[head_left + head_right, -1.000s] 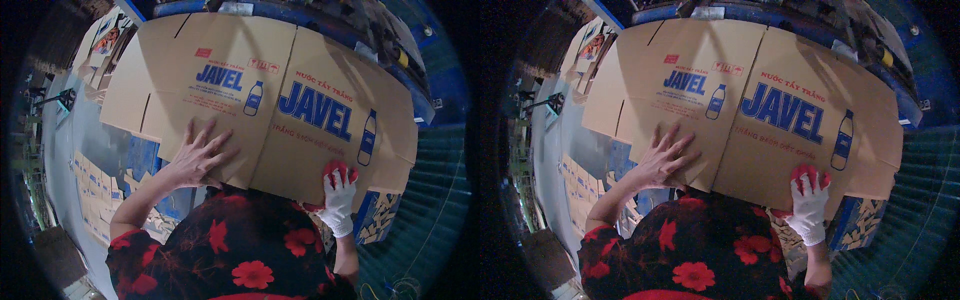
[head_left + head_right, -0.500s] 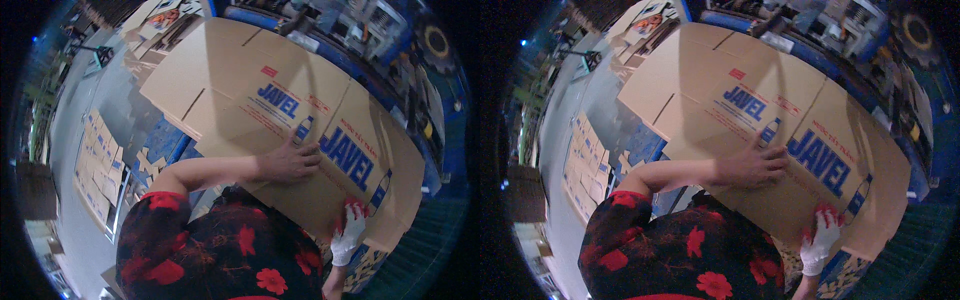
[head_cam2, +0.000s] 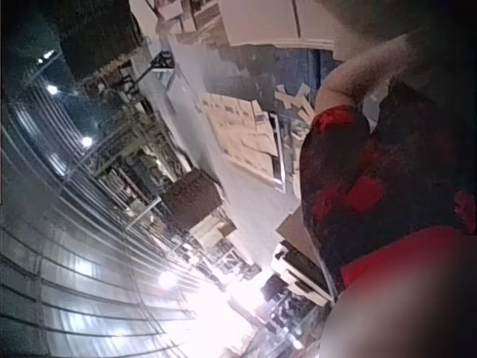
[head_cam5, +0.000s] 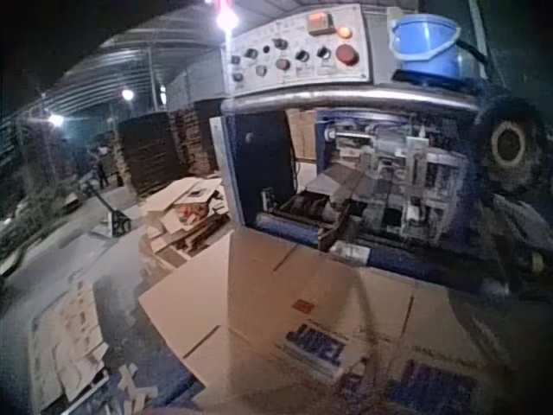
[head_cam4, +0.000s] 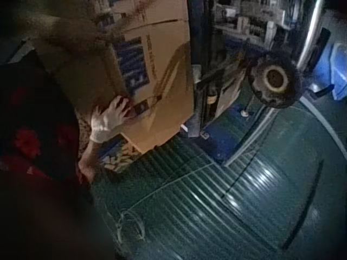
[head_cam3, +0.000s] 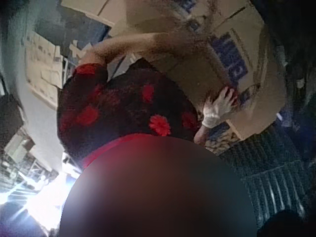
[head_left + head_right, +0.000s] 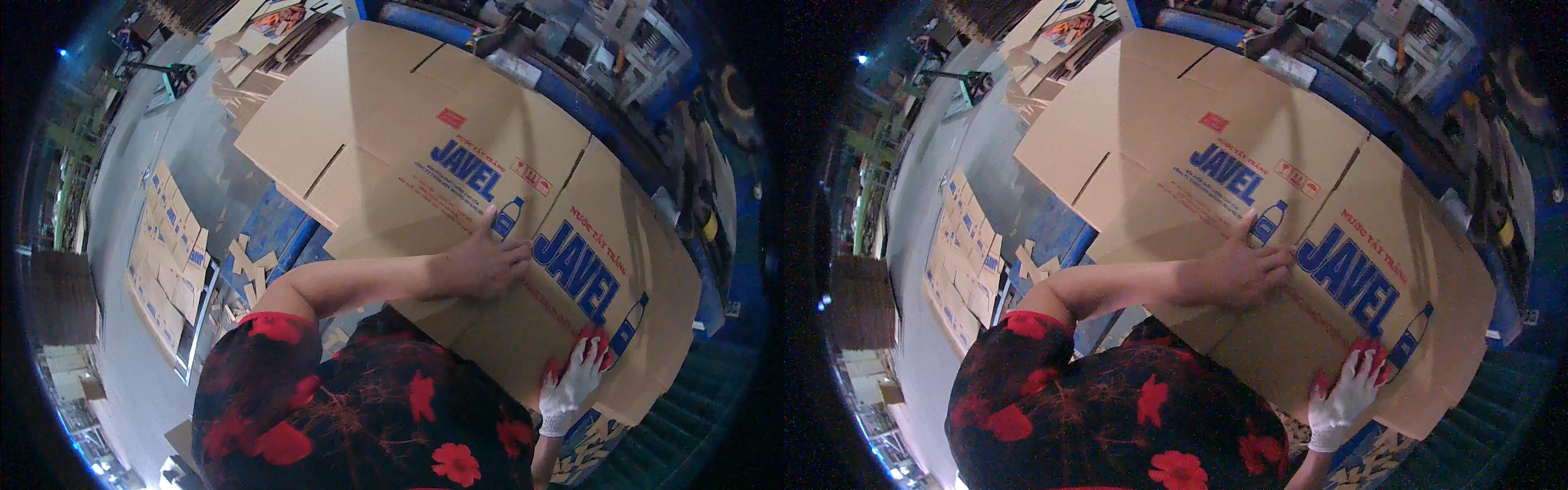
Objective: The person repeatedly folds flat cardboard sheets into boxes using a machine. They align the cardboard, fold the flaps, and pass the formed boxes through the machine, then stack them.
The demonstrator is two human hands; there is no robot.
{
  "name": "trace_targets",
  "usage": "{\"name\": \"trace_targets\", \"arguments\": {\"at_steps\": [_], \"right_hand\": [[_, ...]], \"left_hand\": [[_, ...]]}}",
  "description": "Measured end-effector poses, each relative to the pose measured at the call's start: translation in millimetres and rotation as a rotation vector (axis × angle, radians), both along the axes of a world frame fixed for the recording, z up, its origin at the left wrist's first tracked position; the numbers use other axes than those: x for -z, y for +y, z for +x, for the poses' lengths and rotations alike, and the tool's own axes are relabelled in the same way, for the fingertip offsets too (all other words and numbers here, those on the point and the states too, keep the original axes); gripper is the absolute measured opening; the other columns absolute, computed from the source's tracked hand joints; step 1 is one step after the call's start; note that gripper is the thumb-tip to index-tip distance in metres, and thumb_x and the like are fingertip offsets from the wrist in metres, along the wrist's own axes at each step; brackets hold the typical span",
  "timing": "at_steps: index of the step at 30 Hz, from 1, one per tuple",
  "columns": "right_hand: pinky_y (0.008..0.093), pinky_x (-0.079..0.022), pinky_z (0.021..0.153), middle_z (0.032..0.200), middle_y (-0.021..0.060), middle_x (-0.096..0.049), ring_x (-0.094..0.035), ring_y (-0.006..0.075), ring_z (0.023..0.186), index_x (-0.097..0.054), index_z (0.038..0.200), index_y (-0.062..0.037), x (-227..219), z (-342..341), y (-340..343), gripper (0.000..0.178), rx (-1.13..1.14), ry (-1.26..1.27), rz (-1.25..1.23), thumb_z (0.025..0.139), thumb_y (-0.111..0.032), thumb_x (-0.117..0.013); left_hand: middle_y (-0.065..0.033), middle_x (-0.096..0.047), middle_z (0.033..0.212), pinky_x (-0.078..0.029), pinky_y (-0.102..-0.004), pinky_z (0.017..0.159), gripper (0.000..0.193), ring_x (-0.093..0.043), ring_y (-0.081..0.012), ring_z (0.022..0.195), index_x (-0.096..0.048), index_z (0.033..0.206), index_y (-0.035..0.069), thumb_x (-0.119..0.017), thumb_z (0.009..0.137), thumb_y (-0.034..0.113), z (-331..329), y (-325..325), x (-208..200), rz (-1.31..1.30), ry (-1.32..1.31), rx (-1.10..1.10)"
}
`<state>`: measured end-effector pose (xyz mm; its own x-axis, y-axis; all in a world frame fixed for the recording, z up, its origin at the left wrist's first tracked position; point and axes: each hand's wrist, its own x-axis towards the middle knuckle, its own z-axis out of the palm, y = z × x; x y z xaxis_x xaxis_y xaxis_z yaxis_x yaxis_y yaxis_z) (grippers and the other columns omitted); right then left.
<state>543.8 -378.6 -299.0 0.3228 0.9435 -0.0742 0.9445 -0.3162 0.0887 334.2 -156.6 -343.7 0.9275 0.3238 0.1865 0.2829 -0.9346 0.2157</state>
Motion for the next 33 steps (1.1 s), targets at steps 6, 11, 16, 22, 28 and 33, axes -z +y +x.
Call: {"name": "trace_targets", "arguments": {"at_steps": [6,11,16,22,28,33], "right_hand": [[0.0569,-0.018,0.111,0.139,0.0236,-0.039,-0.030,0.0454,0.132,-0.045,0.129,0.0007,-5,-5,1,0.072,-0.007,0.012,0.006,0.067,-0.026,-0.071],[0.0566,-0.021,0.110,0.137,0.0201,-0.042,-0.035,0.0435,0.129,-0.045,0.131,-0.0009,-1,-1,-1,0.073,-0.009,0.031,0.061,0.067,-0.022,-0.073],[0.0613,-0.027,0.103,0.127,0.0173,-0.049,-0.044,0.0415,0.123,-0.050,0.125,-0.0036,-2,2,-23,0.081,-0.280,0.170,0.202,0.055,-0.032,-0.080],[0.0629,-0.031,0.099,0.125,0.0160,-0.048,-0.042,0.0434,0.123,-0.053,0.120,-0.0057,-2,-5,-52,0.090,-0.317,0.091,0.039,0.045,-0.044,-0.086],[0.0635,-0.030,0.099,0.127,0.0188,-0.046,-0.037,0.0468,0.126,-0.052,0.120,-0.0048,-12,-2,-45,0.085,-0.352,0.114,-0.085,0.051,-0.041,-0.085],[0.0635,-0.029,0.100,0.127,0.0199,-0.046,-0.035,0.0474,0.127,-0.052,0.121,-0.0039,-35,-4,-41,0.079,-0.331,0.138,-0.159,0.055,-0.035,-0.082]], "left_hand": [[-0.0152,-0.045,0.134,-0.017,-0.0769,0.098,0.032,-0.041,-0.0210,0.131,-0.055,0.115,0.004,-0.044,0.091,0.021,3,1,-1,0.060,0.040,-0.020],[-0.0166,-0.042,0.135,-0.016,-0.0701,0.104,0.035,-0.036,-0.0261,0.133,-0.053,0.115,0.003,-0.052,0.089,0.028,-4,4,-4,-0.093,0.046,0.026],[-0.0135,-0.043,0.135,-0.013,-0.0619,0.110,0.059,-0.030,-0.0309,0.136,-0.049,0.126,0.005,-0.053,0.087,0.048,-21,12,-8,-0.099,0.106,-0.016],[-0.0118,-0.033,0.147,-0.010,-0.0652,0.109,0.087,-0.023,-0.0391,0.138,-0.043,0.138,0.013,-0.062,0.070,0.064,-83,-3,-31,-0.060,0.199,0.076],[-0.0129,-0.033,0.148,-0.008,-0.0701,0.106,0.092,-0.022,-0.0460,0.137,-0.043,0.139,0.018,-0.066,0.063,0.064,-132,-12,-41,-0.014,0.290,0.080],[-0.0132,-0.034,0.147,-0.011,-0.0696,0.106,0.083,-0.023,-0.0447,0.138,-0.043,0.139,0.021,-0.069,0.066,0.053,-139,-12,-43,-0.010,0.223,0.062]]}}
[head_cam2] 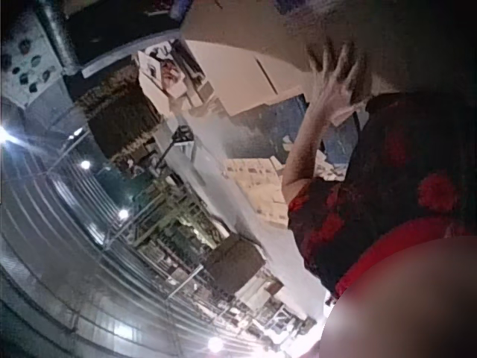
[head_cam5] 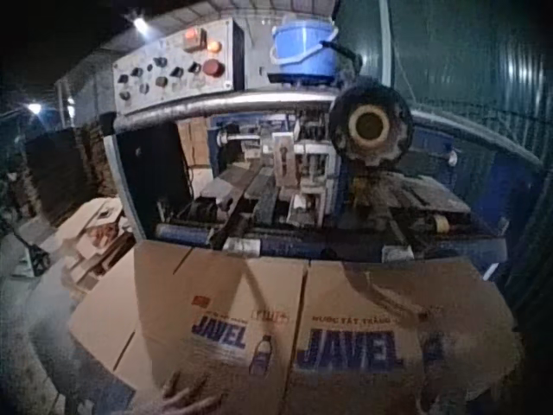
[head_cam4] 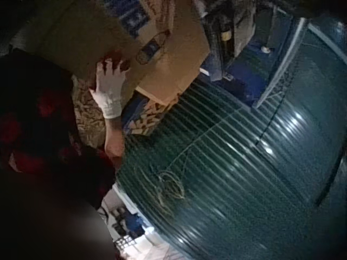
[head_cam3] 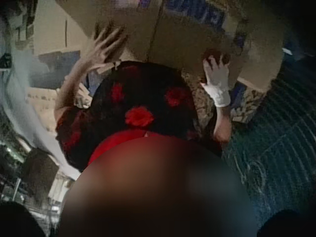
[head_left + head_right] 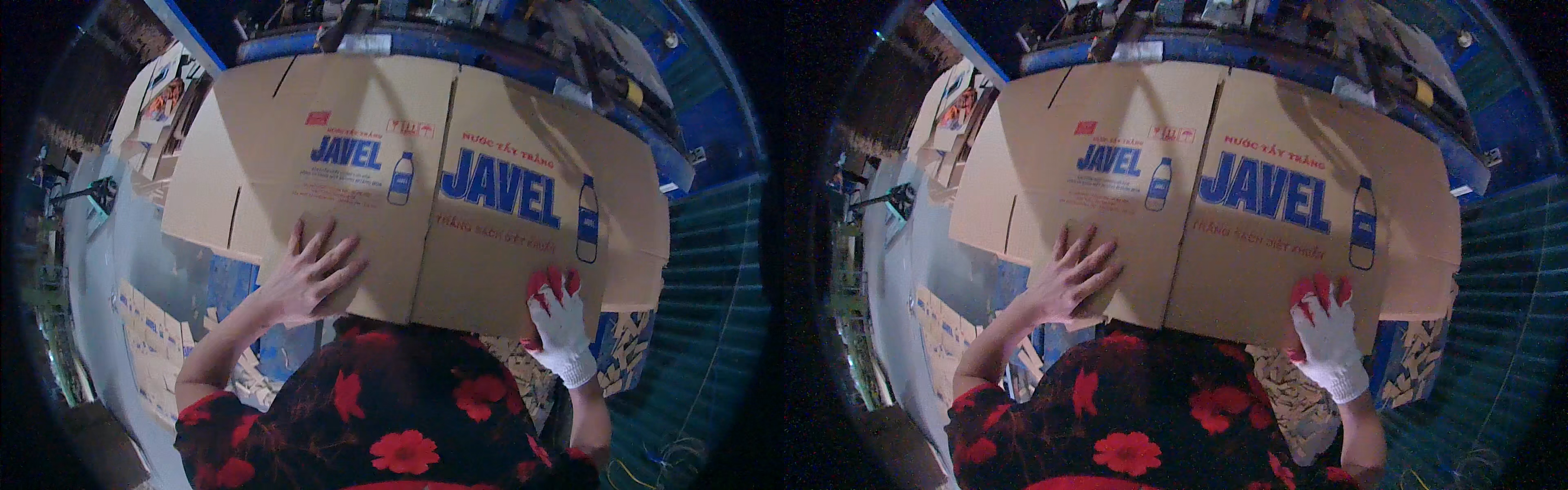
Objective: The person repeatedly folds flat cardboard sheets into boxes using a machine. They align the cardboard, fold the flaps, and pass the formed boxes through the machine, then stack them.
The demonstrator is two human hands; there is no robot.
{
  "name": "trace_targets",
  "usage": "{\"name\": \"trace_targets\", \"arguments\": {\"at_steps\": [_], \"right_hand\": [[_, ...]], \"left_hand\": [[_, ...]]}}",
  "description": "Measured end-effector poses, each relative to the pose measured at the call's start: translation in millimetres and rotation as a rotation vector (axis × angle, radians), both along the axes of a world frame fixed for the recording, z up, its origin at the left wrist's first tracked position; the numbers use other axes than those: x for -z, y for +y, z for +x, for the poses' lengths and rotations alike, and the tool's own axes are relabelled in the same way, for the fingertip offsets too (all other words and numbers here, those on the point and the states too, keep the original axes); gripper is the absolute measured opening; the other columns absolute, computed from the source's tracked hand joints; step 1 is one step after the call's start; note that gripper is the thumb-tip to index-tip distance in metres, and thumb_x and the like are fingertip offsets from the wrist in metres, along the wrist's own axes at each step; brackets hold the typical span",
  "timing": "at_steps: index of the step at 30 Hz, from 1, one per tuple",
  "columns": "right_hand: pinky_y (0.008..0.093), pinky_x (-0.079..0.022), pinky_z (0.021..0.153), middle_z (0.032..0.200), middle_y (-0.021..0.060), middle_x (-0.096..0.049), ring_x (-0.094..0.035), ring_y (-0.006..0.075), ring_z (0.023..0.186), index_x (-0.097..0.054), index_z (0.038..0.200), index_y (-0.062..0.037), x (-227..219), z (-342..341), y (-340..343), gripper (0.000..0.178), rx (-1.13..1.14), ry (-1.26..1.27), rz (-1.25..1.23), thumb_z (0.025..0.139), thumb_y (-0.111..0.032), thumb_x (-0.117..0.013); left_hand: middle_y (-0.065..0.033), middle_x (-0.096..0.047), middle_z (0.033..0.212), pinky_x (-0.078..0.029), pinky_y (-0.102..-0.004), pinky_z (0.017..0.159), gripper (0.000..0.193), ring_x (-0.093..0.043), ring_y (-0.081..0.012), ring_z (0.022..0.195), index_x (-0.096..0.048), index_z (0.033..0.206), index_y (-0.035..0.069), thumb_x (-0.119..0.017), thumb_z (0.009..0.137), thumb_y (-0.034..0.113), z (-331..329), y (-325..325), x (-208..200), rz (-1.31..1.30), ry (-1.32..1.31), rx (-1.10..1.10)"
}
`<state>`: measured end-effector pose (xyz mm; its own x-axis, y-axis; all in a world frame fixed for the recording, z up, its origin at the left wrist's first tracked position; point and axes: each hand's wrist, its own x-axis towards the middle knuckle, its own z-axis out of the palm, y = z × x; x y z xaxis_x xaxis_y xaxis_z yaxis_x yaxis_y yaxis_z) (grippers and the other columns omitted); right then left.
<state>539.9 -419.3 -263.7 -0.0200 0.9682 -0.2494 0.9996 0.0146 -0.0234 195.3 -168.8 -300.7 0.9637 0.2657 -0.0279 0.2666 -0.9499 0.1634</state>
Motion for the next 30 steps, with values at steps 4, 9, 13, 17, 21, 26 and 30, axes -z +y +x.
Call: {"name": "trace_targets", "arguments": {"at_steps": [4,9,13,17,21,26,30], "right_hand": [[0.0627,-0.026,0.104,0.127,0.0202,-0.046,-0.037,0.0462,0.126,-0.052,0.121,-0.0037,-7,5,10,0.069,-0.044,-0.083,0.071,0.062,-0.028,-0.078],[0.0580,-0.030,0.103,0.123,0.0195,-0.049,-0.043,0.0424,0.121,-0.053,0.120,-0.0020,9,31,37,0.060,-0.043,-0.123,0.192,0.067,-0.021,-0.072],[0.0498,-0.040,0.095,0.117,0.0184,-0.054,-0.049,0.0395,0.115,-0.053,0.120,-0.0005,29,53,54,0.054,0.069,-0.070,0.222,0.071,-0.016,-0.067],[0.0477,-0.041,0.094,0.117,0.0177,-0.054,-0.051,0.0371,0.112,-0.050,0.123,-0.0003,33,57,54,0.057,0.040,-0.079,0.314,0.072,-0.018,-0.069],[0.0491,-0.040,0.096,0.117,0.0205,-0.054,-0.051,0.0403,0.113,-0.052,0.120,0.0021,28,53,60,0.047,-0.025,-0.142,0.319,0.078,-0.018,-0.058],[0.0529,-0.037,0.098,0.115,0.0218,-0.054,-0.050,0.0445,0.113,-0.054,0.121,0.0023,30,47,75,0.044,-0.132,-0.290,0.356,0.082,-0.018,-0.051],[0.0515,-0.040,0.093,0.114,0.0197,-0.055,-0.050,0.0442,0.113,-0.053,0.124,-0.0011,36,54,78,0.048,0.007,-0.193,0.315,0.080,-0.019,-0.058]], "left_hand": [[-0.0142,-0.037,0.146,-0.019,-0.0658,0.106,0.061,-0.032,-0.0439,0.134,-0.045,0.138,0.019,-0.059,0.081,0.035,-10,13,-1,0.072,-0.057,-0.114],[-0.0148,-0.042,0.143,-0.031,-0.0529,0.106,0.053,-0.041,-0.0402,0.130,-0.047,0.137,0.012,-0.052,0.085,0.021,-4,39,11,0.134,-0.230,-0.363],[-0.0153,-0.047,0.139,-0.034,-0.0465,0.106,0.050,-0.043,-0.0397,0.128,-0.048,0.137,0.011,-0.051,0.087,0.017,15,57,20,0.051,-0.391,-0.351],[-0.0147,-0.044,0.142,-0.031,-0.0536,0.106,0.054,-0.042,-0.0410,0.129,-0.048,0.137,0.016,-0.054,0.084,0.020,21,65,17,0.015,-0.404,-0.410],[-0.0155,-0.045,0.141,-0.031,-0.0545,0.106,0.052,-0.042,-0.0420,0.128,-0.050,0.135,0.017,-0.054,0.083,0.017,20,71,17,0.014,-0.381,-0.387],[-0.0157,-0.046,0.140,-0.031,-0.0566,0.104,0.048,-0.042,-0.0432,0.128,-0.052,0.134,0.019,-0.050,0.086,0.019,32,85,23,0.161,-0.279,-0.395],[-0.0171,-0.045,0.141,-0.027,-0.0537,0.108,0.052,-0.039,-0.0410,0.131,-0.050,0.136,0.015,-0.051,0.086,0.028,43,90,21,0.152,-0.287,-0.385]]}}
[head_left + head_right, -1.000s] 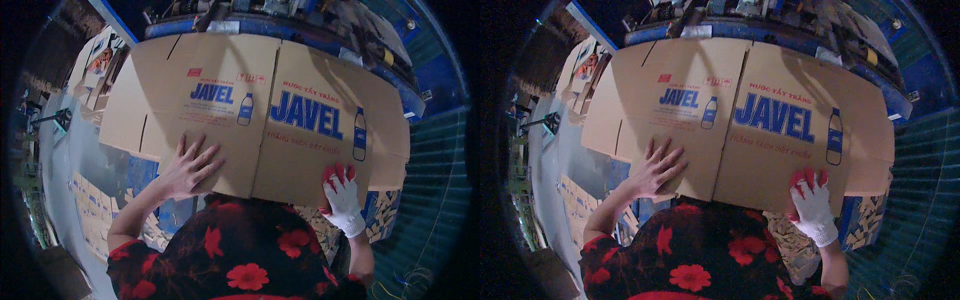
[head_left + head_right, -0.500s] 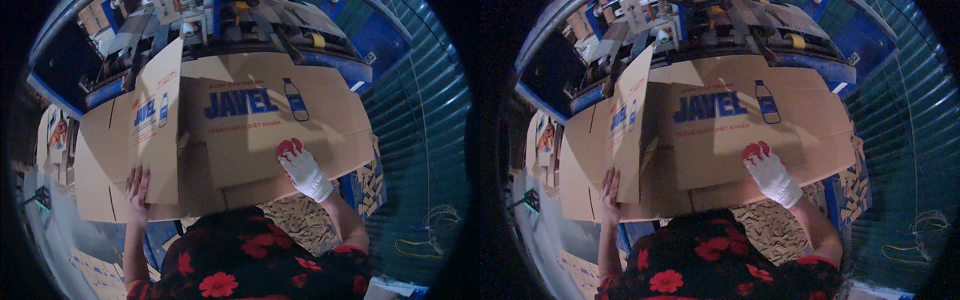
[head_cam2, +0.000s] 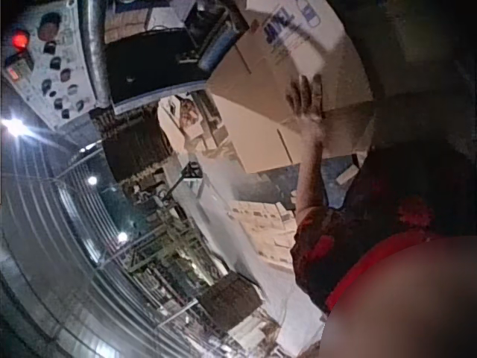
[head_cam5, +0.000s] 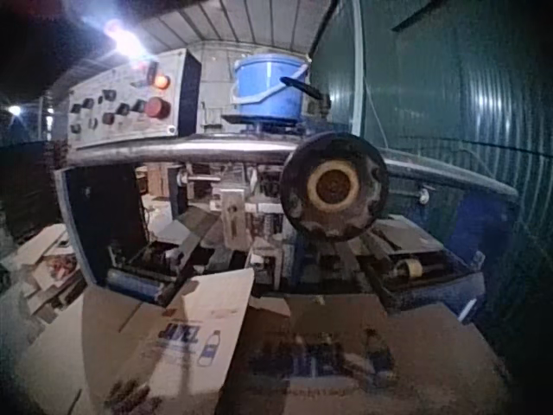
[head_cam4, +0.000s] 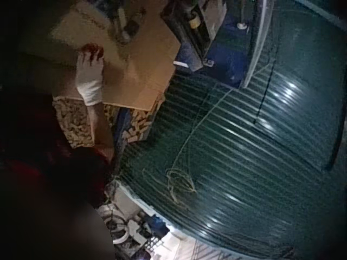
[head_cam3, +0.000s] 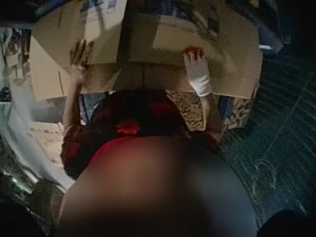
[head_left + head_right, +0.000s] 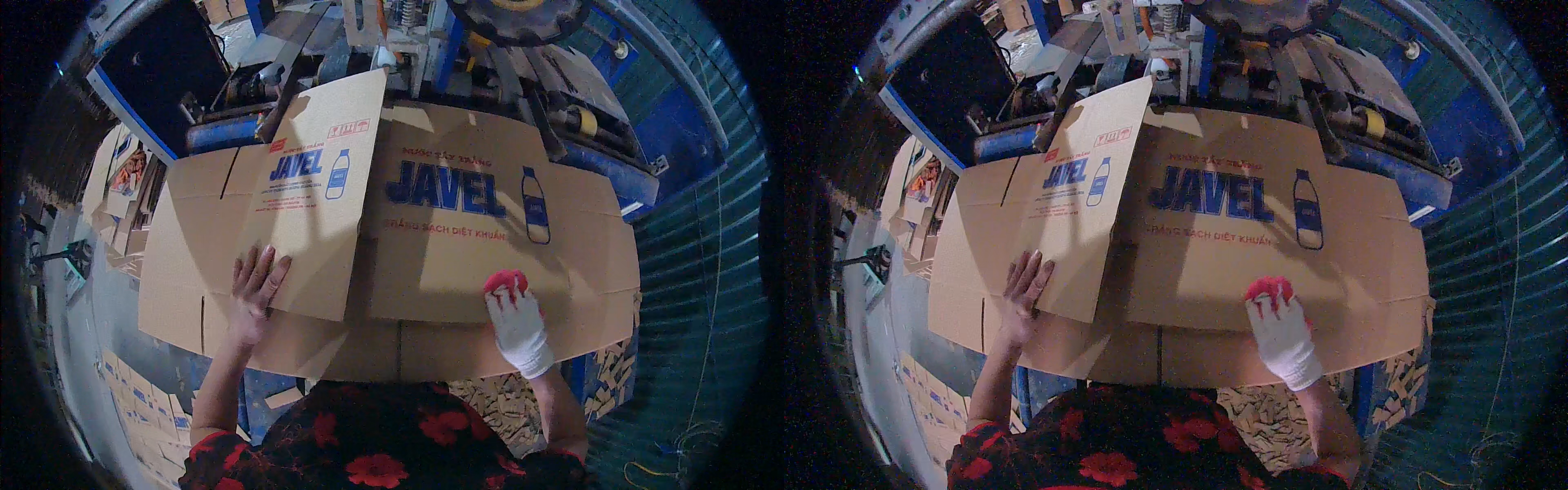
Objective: The person repeatedly folds flat cardboard sheets into boxes using a machine. They align the cardboard, fold the flaps, and pass the formed boxes through the machine, then stack them.
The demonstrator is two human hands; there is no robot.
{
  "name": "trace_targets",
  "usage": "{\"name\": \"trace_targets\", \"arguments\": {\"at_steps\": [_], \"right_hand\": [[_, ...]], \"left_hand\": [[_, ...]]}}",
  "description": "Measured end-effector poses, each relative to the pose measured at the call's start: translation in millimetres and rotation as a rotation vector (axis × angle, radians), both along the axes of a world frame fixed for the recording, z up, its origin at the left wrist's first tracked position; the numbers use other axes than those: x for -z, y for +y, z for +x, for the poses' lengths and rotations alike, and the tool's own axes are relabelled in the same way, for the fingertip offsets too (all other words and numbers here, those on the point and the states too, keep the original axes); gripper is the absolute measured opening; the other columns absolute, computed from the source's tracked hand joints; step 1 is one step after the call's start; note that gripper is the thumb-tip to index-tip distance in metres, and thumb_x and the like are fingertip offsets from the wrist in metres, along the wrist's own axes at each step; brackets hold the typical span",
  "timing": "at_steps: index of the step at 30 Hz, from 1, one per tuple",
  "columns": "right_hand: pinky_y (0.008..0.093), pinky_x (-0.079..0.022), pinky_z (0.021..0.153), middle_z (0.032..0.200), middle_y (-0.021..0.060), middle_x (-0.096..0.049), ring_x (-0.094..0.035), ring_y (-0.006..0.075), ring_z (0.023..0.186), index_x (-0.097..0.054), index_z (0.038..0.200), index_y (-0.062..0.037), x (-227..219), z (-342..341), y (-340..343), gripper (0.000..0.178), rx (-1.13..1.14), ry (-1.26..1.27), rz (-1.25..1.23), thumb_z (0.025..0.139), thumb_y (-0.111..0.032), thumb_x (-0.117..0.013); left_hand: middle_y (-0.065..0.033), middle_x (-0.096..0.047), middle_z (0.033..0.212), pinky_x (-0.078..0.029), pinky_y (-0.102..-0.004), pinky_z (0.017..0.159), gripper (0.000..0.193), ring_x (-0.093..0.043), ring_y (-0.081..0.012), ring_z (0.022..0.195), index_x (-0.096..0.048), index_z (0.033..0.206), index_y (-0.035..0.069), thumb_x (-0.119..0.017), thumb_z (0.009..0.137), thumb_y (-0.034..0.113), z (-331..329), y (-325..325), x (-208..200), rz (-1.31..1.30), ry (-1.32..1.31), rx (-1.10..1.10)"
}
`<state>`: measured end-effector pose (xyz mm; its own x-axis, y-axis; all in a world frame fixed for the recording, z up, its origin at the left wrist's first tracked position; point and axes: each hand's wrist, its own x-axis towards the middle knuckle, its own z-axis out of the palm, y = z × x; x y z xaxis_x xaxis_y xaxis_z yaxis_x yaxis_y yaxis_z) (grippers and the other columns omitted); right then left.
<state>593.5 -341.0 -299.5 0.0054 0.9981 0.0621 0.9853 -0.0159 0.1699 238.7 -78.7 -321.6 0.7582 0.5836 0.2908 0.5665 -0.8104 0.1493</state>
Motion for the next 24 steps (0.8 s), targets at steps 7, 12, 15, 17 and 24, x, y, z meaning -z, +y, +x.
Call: {"name": "trace_targets", "arguments": {"at_steps": [7,12,15,17,24], "right_hand": [[0.0435,-0.041,0.098,0.124,0.0172,-0.054,-0.053,0.0308,0.114,-0.052,0.125,-0.0028,27,69,63,0.052,0.030,-0.048,0.089,0.075,-0.012,-0.064],[0.0384,-0.043,0.096,0.123,0.0118,-0.057,-0.054,0.0266,0.112,-0.053,0.123,-0.0026,33,141,176,0.043,-0.038,-0.105,0.305,0.082,-0.014,-0.057],[0.0397,-0.043,0.095,0.121,0.0145,-0.057,-0.054,0.0293,0.111,-0.054,0.123,-0.0022,25,161,229,0.041,0.021,-0.042,0.290,0.086,-0.021,-0.055],[0.0406,-0.043,0.095,0.121,0.0163,-0.057,-0.054,0.0311,0.110,-0.054,0.122,-0.0019,17,170,239,0.041,0.080,0.016,0.332,0.088,-0.026,-0.053],[0.0573,-0.035,0.102,0.145,0.0213,-0.036,-0.033,0.0456,0.130,-0.037,0.141,-0.0026,9,169,52,0.094,0.601,0.024,0.223,0.081,-0.074,-0.044]], "left_hand": [[-0.0131,-0.034,0.148,-0.024,-0.0567,0.109,0.081,-0.031,-0.0391,0.135,-0.035,0.145,0.026,-0.065,0.072,0.006,50,57,11,-0.066,0.029,0.002],[-0.0150,-0.035,0.148,-0.032,-0.0473,0.106,0.065,-0.043,-0.0382,0.126,-0.031,0.146,0.024,-0.050,0.085,0.014,141,175,32,0.031,0.134,-0.004],[-0.0097,-0.034,0.146,-0.032,-0.0647,0.095,0.077,-0.028,-0.0380,0.134,-0.024,0.148,0.026,-0.061,0.080,0.024,195,210,39,0.287,0.130,-0.233],[-0.0082,-0.033,0.147,-0.030,-0.0651,0.097,0.073,-0.027,-0.0343,0.136,-0.026,0.147,0.026,-0.061,0.082,0.025,195,226,37,0.025,0.131,-0.228],[-0.0076,-0.036,0.146,-0.022,-0.0652,0.103,0.066,-0.034,-0.0272,0.135,-0.042,0.139,0.020,-0.055,0.084,0.054,-94,159,13,0.065,0.071,-1.057]]}}
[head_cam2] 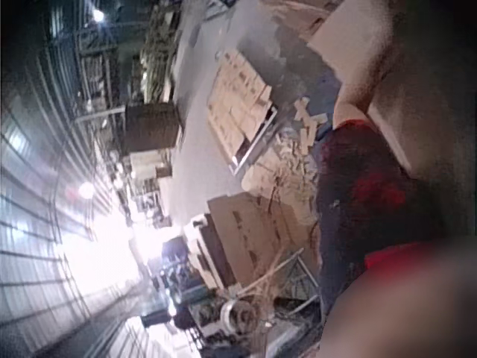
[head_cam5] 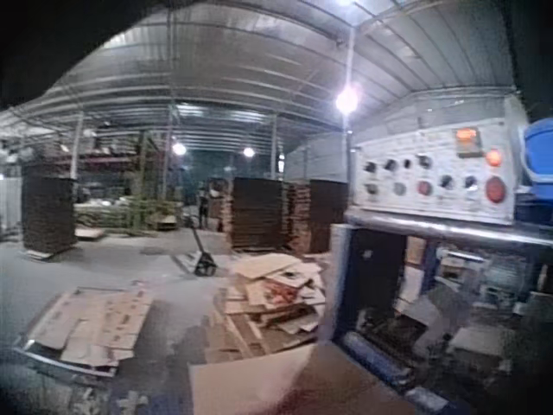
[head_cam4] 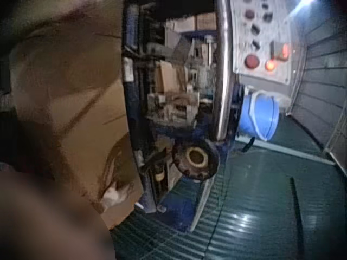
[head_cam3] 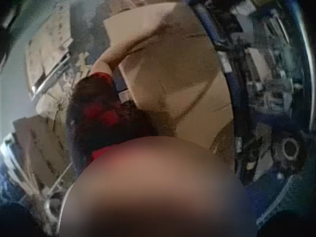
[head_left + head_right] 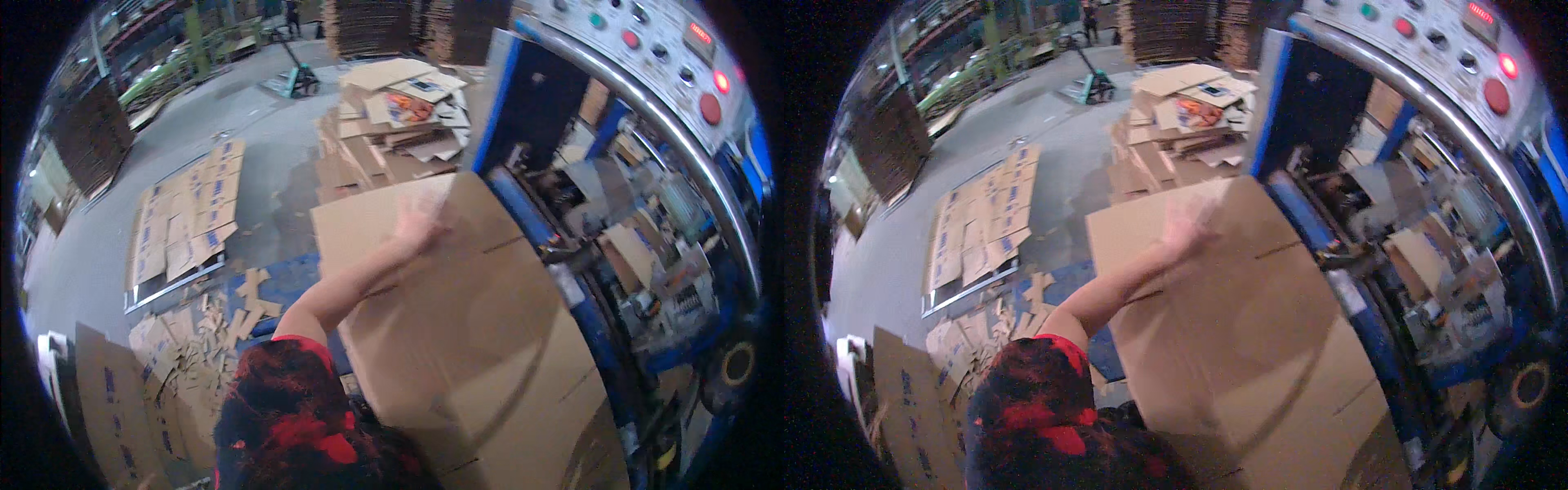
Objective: The person repeatedly folds flat cardboard sheets into boxes using a machine. They align the cardboard, fold the flaps, and pass the formed boxes through the machine, then stack them.
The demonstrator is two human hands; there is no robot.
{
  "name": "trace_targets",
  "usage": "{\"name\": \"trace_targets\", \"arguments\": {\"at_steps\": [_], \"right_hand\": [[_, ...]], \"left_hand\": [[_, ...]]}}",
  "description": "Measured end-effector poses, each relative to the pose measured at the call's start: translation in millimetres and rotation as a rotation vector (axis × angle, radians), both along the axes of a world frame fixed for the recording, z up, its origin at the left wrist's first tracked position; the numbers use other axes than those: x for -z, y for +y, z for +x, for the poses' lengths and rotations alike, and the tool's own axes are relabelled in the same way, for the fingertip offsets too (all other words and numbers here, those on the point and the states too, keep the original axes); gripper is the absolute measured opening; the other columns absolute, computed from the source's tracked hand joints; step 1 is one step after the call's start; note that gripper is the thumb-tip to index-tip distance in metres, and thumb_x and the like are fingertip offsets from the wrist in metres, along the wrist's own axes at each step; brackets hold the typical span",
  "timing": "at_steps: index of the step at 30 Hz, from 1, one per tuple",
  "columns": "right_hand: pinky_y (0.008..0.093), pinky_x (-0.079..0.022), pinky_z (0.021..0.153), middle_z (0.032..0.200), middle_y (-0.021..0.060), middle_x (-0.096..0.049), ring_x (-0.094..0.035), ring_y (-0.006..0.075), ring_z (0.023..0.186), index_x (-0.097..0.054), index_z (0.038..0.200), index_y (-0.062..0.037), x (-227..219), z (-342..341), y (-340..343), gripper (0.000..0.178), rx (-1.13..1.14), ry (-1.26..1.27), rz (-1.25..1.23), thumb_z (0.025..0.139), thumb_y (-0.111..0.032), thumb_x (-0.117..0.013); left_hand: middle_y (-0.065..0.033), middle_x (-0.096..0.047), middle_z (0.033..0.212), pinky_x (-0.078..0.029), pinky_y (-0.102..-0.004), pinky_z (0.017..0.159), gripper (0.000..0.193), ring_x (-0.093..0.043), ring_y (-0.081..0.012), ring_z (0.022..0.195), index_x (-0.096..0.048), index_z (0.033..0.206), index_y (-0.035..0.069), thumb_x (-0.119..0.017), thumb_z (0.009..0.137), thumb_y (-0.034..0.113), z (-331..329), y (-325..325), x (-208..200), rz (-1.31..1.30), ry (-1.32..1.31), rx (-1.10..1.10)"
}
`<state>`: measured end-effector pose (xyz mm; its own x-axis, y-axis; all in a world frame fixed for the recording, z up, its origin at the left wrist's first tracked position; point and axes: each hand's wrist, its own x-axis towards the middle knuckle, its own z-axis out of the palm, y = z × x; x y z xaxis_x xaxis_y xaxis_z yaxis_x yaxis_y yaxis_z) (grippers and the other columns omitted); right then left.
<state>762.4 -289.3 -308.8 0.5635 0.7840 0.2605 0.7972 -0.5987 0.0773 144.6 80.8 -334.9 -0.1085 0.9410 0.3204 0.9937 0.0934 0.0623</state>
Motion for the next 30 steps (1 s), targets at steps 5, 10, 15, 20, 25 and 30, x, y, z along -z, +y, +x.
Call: {"name": "trace_targets", "arguments": {"at_steps": [5,10,15,20,25,30], "right_hand": [[0.0509,-0.039,0.100,0.139,0.0272,-0.038,-0.041,0.0445,0.123,-0.038,0.137,0.0053,15,-59,-139,0.083,0.351,-0.086,-0.105,0.087,-0.060,-0.048],[0.0448,-0.042,0.096,0.136,0.0198,-0.044,-0.046,0.0339,0.119,-0.043,0.134,0.0034,34,-99,-188,0.069,0.300,0.257,0.193,0.089,-0.048,-0.052],[0.0387,-0.045,0.093,0.134,0.0124,-0.049,-0.051,0.0233,0.116,-0.048,0.131,0.0014,70,-135,-263,0.055,0.547,1.213,1.300,0.091,-0.036,-0.056],[0.0370,-0.045,0.096,0.132,0.0099,-0.052,-0.055,0.0231,0.114,-0.041,0.135,-0.0024,71,-143,-273,0.053,0.518,1.079,1.389,0.087,-0.014,-0.061],[0.0382,-0.046,0.098,0.127,0.0123,-0.054,-0.057,0.0268,0.112,-0.035,0.136,-0.0018,26,-155,-253,0.062,0.197,0.887,1.643,0.081,-0.005,-0.064],[0.0340,-0.049,0.081,0.109,0.0115,-0.061,-0.060,0.0239,0.093,-0.055,0.119,-0.0022,-9,-180,-236,0.038,0.449,0.984,1.419,0.081,-0.005,-0.062]], "left_hand": [[-0.0119,-0.043,0.141,-0.032,-0.0556,0.104,0.082,-0.036,-0.0322,0.133,-0.042,0.138,0.007,-0.057,0.080,0.063,-140,-73,-16,-0.372,-0.217,-0.271],[-0.0173,-0.063,0.112,-0.048,-0.0384,0.088,0.067,-0.061,-0.0293,0.103,-0.060,0.116,0.004,-0.068,0.073,0.055,-176,-91,-3,-0.073,-0.180,0.107],[-0.0125,-0.070,0.087,-0.049,-0.0379,0.072,0.052,-0.065,-0.0252,0.079,-0.069,0.096,0.004,-0.072,0.074,0.050,-236,-69,33,-0.358,-0.294,0.050],[-0.0177,-0.064,0.109,-0.047,-0.0403,0.087,0.060,-0.061,-0.0304,0.100,-0.058,0.118,0.001,-0.073,0.077,0.041,-282,-12,66,-0.439,-0.263,0.009],[-0.0174,-0.063,0.107,-0.047,-0.0405,0.085,0.052,-0.061,-0.0271,0.100,-0.056,0.117,0.001,-0.072,0.080,0.035,-292,-20,21,-0.387,-0.680,0.506],[-0.0093,-0.053,0.128,-0.042,-0.0341,0.094,0.055,-0.052,-0.0203,0.113,-0.044,0.133,0.000,-0.065,0.086,0.019,-214,-98,-50,-0.167,-1.012,0.429]]}}
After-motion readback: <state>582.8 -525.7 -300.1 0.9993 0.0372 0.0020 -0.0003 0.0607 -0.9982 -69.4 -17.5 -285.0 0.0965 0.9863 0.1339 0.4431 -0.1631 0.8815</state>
